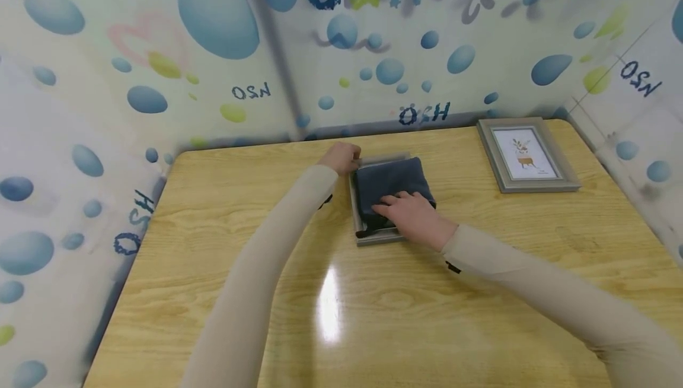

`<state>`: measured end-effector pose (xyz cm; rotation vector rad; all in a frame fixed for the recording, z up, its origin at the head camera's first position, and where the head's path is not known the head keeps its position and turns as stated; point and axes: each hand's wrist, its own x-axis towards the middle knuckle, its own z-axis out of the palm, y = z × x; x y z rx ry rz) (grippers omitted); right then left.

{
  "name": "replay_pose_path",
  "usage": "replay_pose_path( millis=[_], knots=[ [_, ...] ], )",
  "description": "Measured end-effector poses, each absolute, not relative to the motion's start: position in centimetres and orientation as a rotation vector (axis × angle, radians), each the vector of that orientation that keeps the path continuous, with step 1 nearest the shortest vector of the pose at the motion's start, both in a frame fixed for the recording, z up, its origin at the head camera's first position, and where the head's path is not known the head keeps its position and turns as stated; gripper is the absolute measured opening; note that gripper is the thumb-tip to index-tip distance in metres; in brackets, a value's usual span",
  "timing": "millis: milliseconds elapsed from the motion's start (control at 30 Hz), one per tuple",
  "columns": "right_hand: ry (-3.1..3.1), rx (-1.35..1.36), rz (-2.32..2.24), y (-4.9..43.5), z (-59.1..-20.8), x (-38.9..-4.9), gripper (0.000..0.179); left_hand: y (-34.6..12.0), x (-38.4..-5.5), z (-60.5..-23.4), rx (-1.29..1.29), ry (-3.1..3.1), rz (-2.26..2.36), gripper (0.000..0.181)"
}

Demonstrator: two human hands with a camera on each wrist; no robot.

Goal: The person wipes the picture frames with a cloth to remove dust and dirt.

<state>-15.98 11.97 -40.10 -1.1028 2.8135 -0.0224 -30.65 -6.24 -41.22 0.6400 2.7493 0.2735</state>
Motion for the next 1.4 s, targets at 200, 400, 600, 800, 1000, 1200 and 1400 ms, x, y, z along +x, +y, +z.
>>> replay_pose_path(
  millis=[200,400,600,800,1000,1200,1400],
  knots=[
    [2.733,-1.227,-0.206,11.8,-40.8,-15.7,0.052,-6.2,-30.8,-41.3,0.656,2.747,0.259,0.018],
    [2.841,-1.087,0.022,13.7,-39.8,-15.0,0.04,-6.1,-30.7,-40.8,0.66,2.735,0.281,0.023],
    [2.965,-0.947,0.18,14.3,-38.6,-14.7,0.015,-6.1,-30.6,-40.7,0.626,2.724,0.336,0.026],
    [2.952,-1.106,0.077,12.9,-39.8,-15.7,0.021,-6.2,-30.9,-41.1,0.6,2.715,0.313,0.026],
    [2.786,-1.312,-0.148,11.6,-41.3,-16.5,0.043,-6.2,-30.8,-41.5,0.598,2.715,0.263,0.025],
    [2.857,-1.244,-0.027,13.1,-41.2,-15.3,0.04,-6.1,-30.4,-41.2,0.607,2.706,0.293,0.023],
    [3.046,-1.047,0.109,14.5,-40.0,-14.8,0.016,-6.2,-30.4,-40.9,0.604,2.713,0.351,0.023]
  ],
)
